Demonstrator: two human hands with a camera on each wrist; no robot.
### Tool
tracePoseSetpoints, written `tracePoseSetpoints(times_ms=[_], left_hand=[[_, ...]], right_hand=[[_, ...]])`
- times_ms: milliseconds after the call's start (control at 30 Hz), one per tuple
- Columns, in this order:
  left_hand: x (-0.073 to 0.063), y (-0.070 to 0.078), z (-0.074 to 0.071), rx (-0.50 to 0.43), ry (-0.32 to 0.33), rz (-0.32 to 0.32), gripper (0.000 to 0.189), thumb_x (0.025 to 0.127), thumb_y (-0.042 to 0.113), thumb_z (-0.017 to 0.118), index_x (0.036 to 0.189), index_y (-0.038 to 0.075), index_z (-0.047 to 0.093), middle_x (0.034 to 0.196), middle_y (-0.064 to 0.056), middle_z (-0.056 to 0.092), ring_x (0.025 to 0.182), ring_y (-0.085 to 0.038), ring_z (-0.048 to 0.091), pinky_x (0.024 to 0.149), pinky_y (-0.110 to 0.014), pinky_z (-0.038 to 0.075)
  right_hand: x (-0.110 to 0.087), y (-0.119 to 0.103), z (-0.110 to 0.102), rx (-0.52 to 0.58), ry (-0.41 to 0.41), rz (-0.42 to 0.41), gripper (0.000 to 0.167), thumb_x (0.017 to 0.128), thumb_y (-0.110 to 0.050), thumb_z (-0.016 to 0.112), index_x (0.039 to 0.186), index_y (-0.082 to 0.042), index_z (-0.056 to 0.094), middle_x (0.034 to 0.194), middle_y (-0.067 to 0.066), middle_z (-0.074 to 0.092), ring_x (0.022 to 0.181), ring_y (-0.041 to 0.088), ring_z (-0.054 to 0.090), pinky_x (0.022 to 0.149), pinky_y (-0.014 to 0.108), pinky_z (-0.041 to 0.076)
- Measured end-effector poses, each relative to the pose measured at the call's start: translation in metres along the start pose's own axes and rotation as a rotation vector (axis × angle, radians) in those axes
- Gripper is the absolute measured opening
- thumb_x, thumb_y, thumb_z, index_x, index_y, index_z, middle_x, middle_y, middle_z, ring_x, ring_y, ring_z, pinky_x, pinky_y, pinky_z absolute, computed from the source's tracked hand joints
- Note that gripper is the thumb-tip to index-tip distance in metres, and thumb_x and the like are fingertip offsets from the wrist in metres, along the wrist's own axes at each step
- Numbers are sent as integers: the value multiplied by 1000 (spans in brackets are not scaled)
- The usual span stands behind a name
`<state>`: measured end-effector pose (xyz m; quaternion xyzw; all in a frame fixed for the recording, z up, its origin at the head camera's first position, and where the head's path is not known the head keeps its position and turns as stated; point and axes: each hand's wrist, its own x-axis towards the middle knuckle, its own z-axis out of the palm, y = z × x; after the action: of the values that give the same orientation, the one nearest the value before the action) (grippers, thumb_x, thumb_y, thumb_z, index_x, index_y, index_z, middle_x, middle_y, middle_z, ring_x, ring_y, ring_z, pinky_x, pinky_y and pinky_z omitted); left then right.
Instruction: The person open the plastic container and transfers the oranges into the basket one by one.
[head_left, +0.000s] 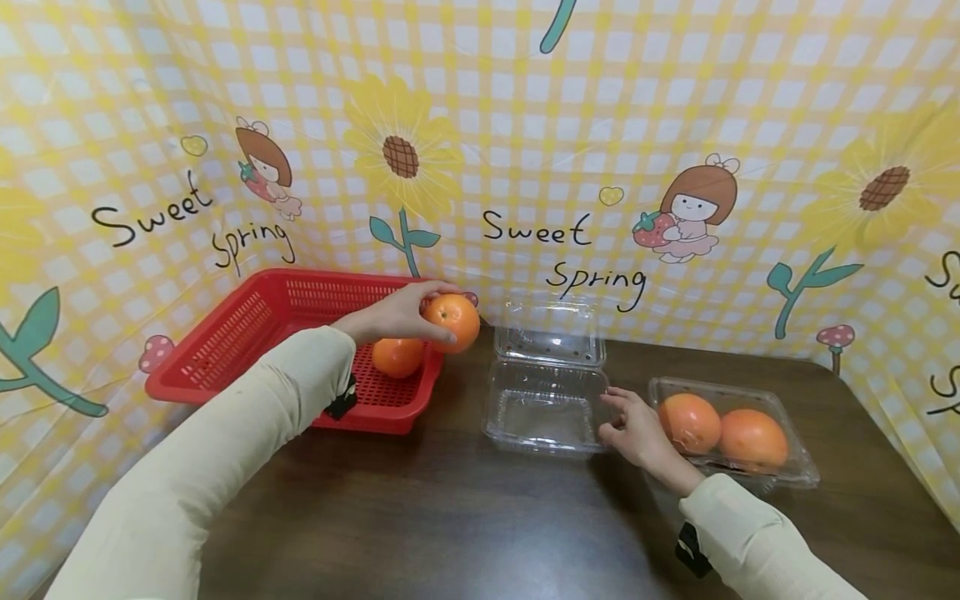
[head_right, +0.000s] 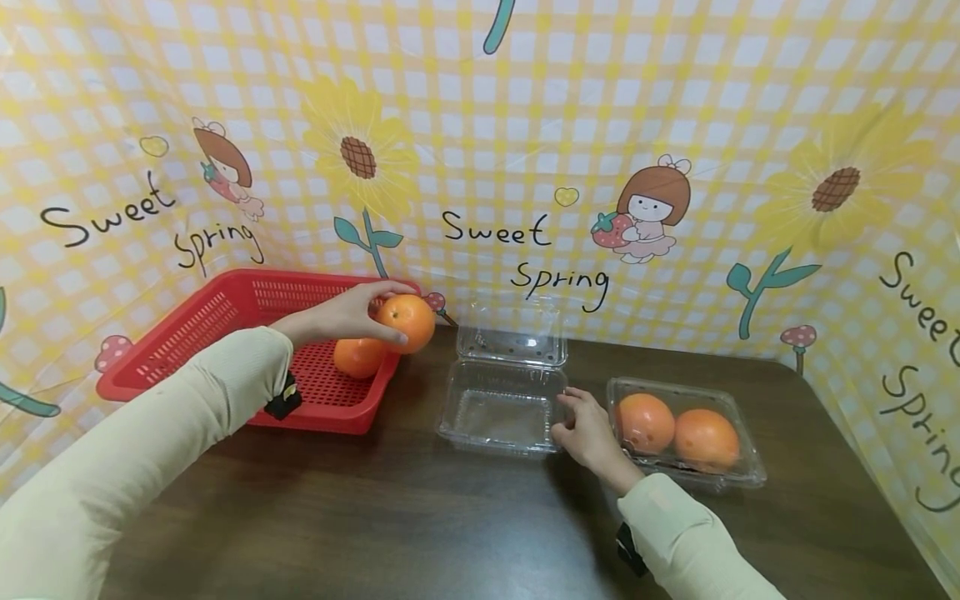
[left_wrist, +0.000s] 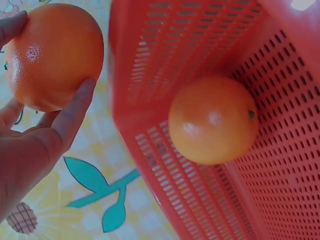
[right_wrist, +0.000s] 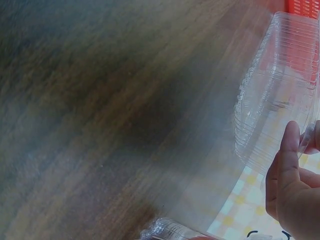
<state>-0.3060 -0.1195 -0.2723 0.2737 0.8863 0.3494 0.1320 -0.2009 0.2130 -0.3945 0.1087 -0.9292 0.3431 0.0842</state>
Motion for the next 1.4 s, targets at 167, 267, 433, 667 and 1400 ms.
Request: tracePoseSetpoints(times_ms=[167, 267, 433, 667, 1400], left_hand=[[0, -8, -6, -18, -2, -3, 69, 71, 26, 73, 129, 13, 39, 119, -12, 46, 101, -26, 46, 84, -40, 41], [-1, -13, -10, -31, 2, -11, 67, 72, 26, 73, 128, 14, 39, 121, -12, 44, 103, -26, 45, 84, -41, 41], [-6, -22, -18, -26, 14, -64, 70, 72, 28, 72, 130, 13, 36, 125, -14, 38, 106, -28, 44, 85, -43, 40], [-13, -36, -30, -50, 44, -117, 72, 74, 29, 70, 133, 12, 32, 124, -14, 39, 105, -28, 44, 85, -42, 41], [-18, -78, -55, -7, 182, -147, 78, 76, 27, 69, 137, 2, 27, 125, -22, 39, 107, -32, 41, 87, -43, 36]], right_hand=[[0, 0, 0, 5, 2, -2, 42, 70, 4, 58, 110, 14, 53, 121, 27, 46, 75, 25, 61, 62, 33, 48], [0, 0, 0, 5, 5, -4, 42, 70, 4, 58, 110, 14, 53, 121, 27, 46, 75, 24, 61, 63, 33, 48], [-1, 0, 0, 5, 13, -10, 42, 69, 4, 58, 109, 14, 54, 120, 27, 46, 74, 24, 61, 64, 34, 48], [0, 0, 1, 13, 16, -10, 42, 69, 4, 58, 109, 14, 54, 120, 27, 46, 73, 23, 61, 64, 34, 48], [-1, 1, 0, 36, 4, 7, 43, 69, 5, 57, 111, 15, 52, 122, 27, 44, 73, 22, 61, 54, 22, 45]])
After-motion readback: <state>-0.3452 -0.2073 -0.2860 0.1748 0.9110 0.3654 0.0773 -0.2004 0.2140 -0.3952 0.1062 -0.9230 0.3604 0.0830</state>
